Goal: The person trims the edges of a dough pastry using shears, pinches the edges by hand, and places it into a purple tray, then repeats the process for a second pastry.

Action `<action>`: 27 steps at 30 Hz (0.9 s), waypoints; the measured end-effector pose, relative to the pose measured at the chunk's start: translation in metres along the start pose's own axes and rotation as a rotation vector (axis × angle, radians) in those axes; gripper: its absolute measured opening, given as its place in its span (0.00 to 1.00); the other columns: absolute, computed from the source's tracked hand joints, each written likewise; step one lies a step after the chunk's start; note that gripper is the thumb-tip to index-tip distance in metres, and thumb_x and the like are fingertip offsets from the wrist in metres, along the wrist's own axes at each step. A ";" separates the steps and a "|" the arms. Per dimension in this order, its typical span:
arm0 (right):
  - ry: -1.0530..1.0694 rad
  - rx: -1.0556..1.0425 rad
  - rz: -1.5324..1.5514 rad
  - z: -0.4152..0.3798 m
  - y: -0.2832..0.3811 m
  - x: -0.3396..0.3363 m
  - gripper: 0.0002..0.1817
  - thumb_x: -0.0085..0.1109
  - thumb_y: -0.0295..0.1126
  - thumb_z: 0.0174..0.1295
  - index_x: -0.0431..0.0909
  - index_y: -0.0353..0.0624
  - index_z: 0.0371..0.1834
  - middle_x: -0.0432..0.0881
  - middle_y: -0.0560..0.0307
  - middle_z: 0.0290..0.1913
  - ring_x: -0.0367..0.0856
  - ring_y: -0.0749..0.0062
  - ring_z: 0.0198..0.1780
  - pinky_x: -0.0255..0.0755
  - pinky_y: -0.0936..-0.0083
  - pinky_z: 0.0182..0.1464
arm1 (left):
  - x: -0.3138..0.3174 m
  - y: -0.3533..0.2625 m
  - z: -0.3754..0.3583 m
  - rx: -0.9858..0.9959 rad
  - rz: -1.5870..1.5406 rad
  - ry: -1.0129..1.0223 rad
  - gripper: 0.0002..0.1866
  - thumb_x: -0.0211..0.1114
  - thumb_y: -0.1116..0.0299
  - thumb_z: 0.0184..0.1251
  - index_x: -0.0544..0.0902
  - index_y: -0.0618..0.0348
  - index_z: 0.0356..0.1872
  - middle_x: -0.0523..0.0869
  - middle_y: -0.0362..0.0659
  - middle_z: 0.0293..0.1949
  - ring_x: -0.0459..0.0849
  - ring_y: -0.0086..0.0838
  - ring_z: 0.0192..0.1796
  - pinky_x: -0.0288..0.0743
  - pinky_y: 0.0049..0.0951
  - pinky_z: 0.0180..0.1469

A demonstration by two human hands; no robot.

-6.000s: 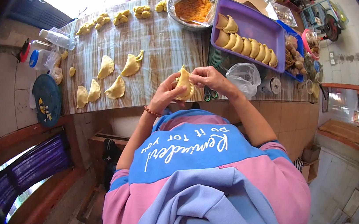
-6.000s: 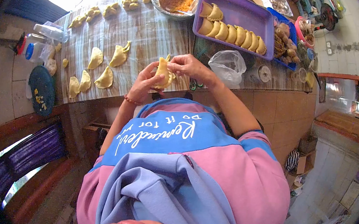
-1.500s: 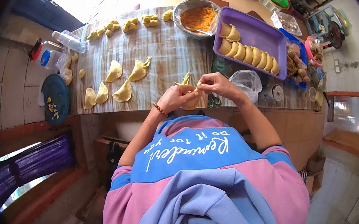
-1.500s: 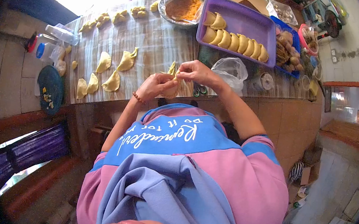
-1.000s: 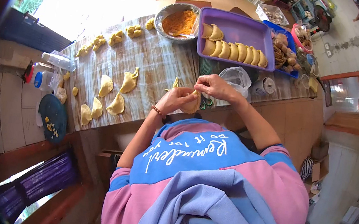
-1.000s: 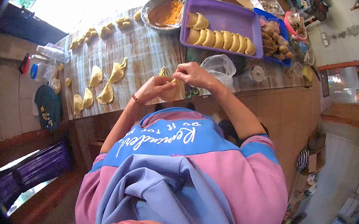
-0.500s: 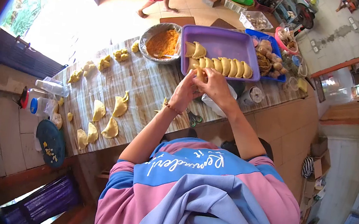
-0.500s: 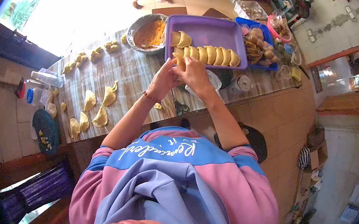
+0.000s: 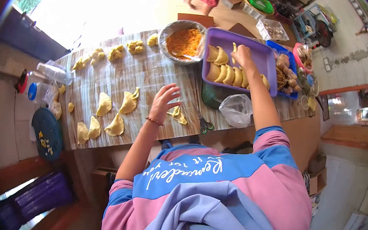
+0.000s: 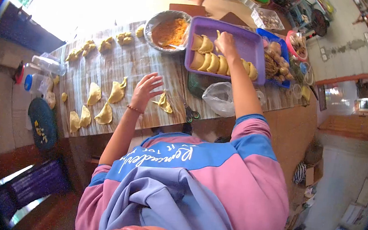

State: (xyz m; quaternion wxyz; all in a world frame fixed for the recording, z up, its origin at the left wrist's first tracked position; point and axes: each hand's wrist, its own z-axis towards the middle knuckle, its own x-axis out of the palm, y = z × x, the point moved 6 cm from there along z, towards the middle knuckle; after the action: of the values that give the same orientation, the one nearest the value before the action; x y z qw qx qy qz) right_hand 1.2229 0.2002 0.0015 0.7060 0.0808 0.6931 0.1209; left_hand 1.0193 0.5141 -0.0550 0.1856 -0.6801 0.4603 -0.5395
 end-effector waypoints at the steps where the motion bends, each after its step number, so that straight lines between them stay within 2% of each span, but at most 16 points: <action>1: -0.010 -0.048 -0.052 0.001 0.010 0.001 0.18 0.65 0.42 0.51 0.83 0.34 0.31 0.82 0.34 0.34 0.82 0.44 0.39 0.75 0.58 0.42 | -0.025 0.000 -0.010 -0.005 0.031 -0.099 0.21 0.55 0.61 0.70 0.70 0.57 0.60 0.77 0.47 0.55 0.77 0.36 0.56 0.77 0.40 0.53; 3: 0.012 -0.059 -0.146 0.002 0.026 0.008 0.24 0.63 0.51 0.53 0.83 0.35 0.31 0.82 0.34 0.35 0.82 0.45 0.41 0.76 0.57 0.44 | -0.075 0.003 -0.029 0.002 0.044 -0.221 0.21 0.55 0.60 0.69 0.70 0.57 0.59 0.78 0.48 0.54 0.78 0.36 0.54 0.78 0.40 0.51; 6: -0.024 0.060 -0.120 -0.006 0.046 0.003 0.24 0.60 0.51 0.56 0.83 0.36 0.32 0.82 0.34 0.35 0.82 0.45 0.41 0.75 0.56 0.45 | -0.138 0.002 -0.059 0.023 0.078 -0.375 0.21 0.55 0.60 0.68 0.70 0.57 0.59 0.78 0.47 0.53 0.79 0.37 0.53 0.79 0.40 0.50; 8: -0.058 0.062 -0.090 -0.014 0.047 0.002 0.23 0.58 0.50 0.58 0.83 0.37 0.34 0.83 0.37 0.35 0.82 0.45 0.40 0.75 0.56 0.43 | -0.181 0.004 -0.068 0.013 0.086 -0.493 0.21 0.57 0.61 0.67 0.71 0.57 0.58 0.80 0.46 0.51 0.80 0.34 0.50 0.79 0.35 0.47; 12: -0.080 -0.024 0.063 -0.050 0.051 -0.004 0.19 0.57 0.46 0.60 0.81 0.37 0.34 0.83 0.39 0.34 0.82 0.47 0.38 0.74 0.57 0.39 | -0.229 -0.021 -0.073 0.207 0.509 -0.595 0.17 0.60 0.65 0.65 0.75 0.61 0.53 0.83 0.43 0.45 0.81 0.26 0.44 0.77 0.27 0.45; 13: -0.111 -0.064 0.150 -0.068 0.061 -0.010 0.18 0.56 0.43 0.61 0.81 0.37 0.34 0.83 0.39 0.34 0.83 0.48 0.38 0.74 0.58 0.39 | -0.241 -0.027 -0.066 0.363 0.746 -0.592 0.16 0.60 0.66 0.65 0.77 0.62 0.51 0.83 0.44 0.43 0.81 0.26 0.44 0.76 0.25 0.46; 15: -0.128 -0.092 0.261 -0.110 0.096 -0.018 0.15 0.54 0.39 0.63 0.81 0.36 0.34 0.83 0.41 0.34 0.83 0.51 0.38 0.74 0.62 0.40 | -0.233 -0.044 -0.056 0.309 1.051 -0.639 0.18 0.62 0.67 0.59 0.77 0.62 0.50 0.83 0.51 0.44 0.83 0.37 0.46 0.76 0.35 0.49; 17: 0.004 -0.091 0.352 -0.155 0.127 -0.003 0.13 0.54 0.36 0.63 0.81 0.36 0.35 0.83 0.44 0.34 0.83 0.54 0.37 0.74 0.65 0.41 | -0.244 -0.039 -0.031 0.324 1.289 -0.629 0.20 0.65 0.64 0.56 0.76 0.61 0.49 0.82 0.52 0.45 0.82 0.41 0.48 0.76 0.39 0.49; 18: 0.027 -0.205 0.460 -0.174 0.136 0.015 0.12 0.55 0.36 0.62 0.81 0.37 0.35 0.83 0.45 0.34 0.83 0.55 0.37 0.74 0.66 0.41 | -0.246 -0.036 -0.019 0.333 1.407 -0.612 0.22 0.66 0.62 0.54 0.76 0.61 0.49 0.82 0.52 0.46 0.81 0.44 0.49 0.76 0.41 0.50; 19: 0.218 -0.154 0.475 -0.194 0.144 0.033 0.12 0.56 0.35 0.60 0.81 0.36 0.35 0.83 0.45 0.34 0.83 0.55 0.37 0.74 0.66 0.41 | -0.248 -0.034 -0.012 0.225 1.478 -0.647 0.24 0.67 0.60 0.53 0.76 0.61 0.49 0.82 0.52 0.46 0.80 0.45 0.50 0.75 0.42 0.50; 20: 0.304 -0.169 0.484 -0.211 0.141 0.061 0.12 0.57 0.35 0.58 0.81 0.36 0.34 0.83 0.44 0.35 0.82 0.54 0.37 0.74 0.66 0.41 | -0.246 -0.034 -0.005 0.118 1.547 -0.678 0.26 0.69 0.57 0.51 0.75 0.61 0.49 0.82 0.52 0.47 0.80 0.46 0.51 0.75 0.43 0.51; 21: 0.337 -0.136 0.442 -0.227 0.136 0.082 0.12 0.58 0.35 0.57 0.81 0.36 0.34 0.83 0.44 0.35 0.82 0.52 0.37 0.74 0.64 0.41 | -0.244 -0.034 0.001 0.012 1.616 -0.703 0.28 0.70 0.55 0.50 0.75 0.61 0.49 0.81 0.52 0.47 0.79 0.47 0.53 0.75 0.44 0.52; 22: 0.363 -0.121 0.414 -0.239 0.129 0.101 0.12 0.58 0.36 0.57 0.81 0.37 0.34 0.83 0.44 0.36 0.81 0.51 0.40 0.74 0.62 0.43 | -0.247 -0.036 0.005 -0.181 1.530 -0.702 0.33 0.73 0.52 0.45 0.74 0.62 0.49 0.81 0.54 0.48 0.79 0.47 0.53 0.75 0.43 0.52; 24: 0.316 -0.059 0.248 -0.258 0.103 0.136 0.12 0.59 0.35 0.56 0.79 0.37 0.36 0.81 0.43 0.38 0.80 0.48 0.42 0.74 0.59 0.45 | -0.264 -0.028 0.021 -0.322 1.505 -0.629 0.33 0.75 0.51 0.42 0.76 0.62 0.48 0.83 0.55 0.46 0.81 0.47 0.51 0.76 0.42 0.51; 26: 0.274 0.013 0.165 -0.272 0.086 0.154 0.12 0.61 0.34 0.55 0.77 0.38 0.38 0.80 0.43 0.39 0.79 0.48 0.43 0.73 0.59 0.44 | -0.269 -0.026 0.030 -0.375 1.453 -0.477 0.29 0.76 0.51 0.38 0.82 0.63 0.38 0.85 0.56 0.41 0.84 0.47 0.47 0.77 0.40 0.47; 27: 0.255 0.045 0.127 -0.276 0.084 0.155 0.13 0.61 0.33 0.54 0.76 0.38 0.39 0.80 0.44 0.39 0.79 0.48 0.43 0.73 0.58 0.44 | -0.264 -0.028 0.031 -0.356 1.498 -0.465 0.28 0.75 0.51 0.39 0.82 0.62 0.38 0.85 0.56 0.40 0.84 0.47 0.45 0.77 0.40 0.46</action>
State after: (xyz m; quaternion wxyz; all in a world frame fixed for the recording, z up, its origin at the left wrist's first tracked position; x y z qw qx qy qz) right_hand 0.9437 0.3098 -0.1311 0.6010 0.1245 0.7734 0.1589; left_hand 1.0612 0.7393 -0.1935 0.4779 -0.3052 0.8230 -0.0348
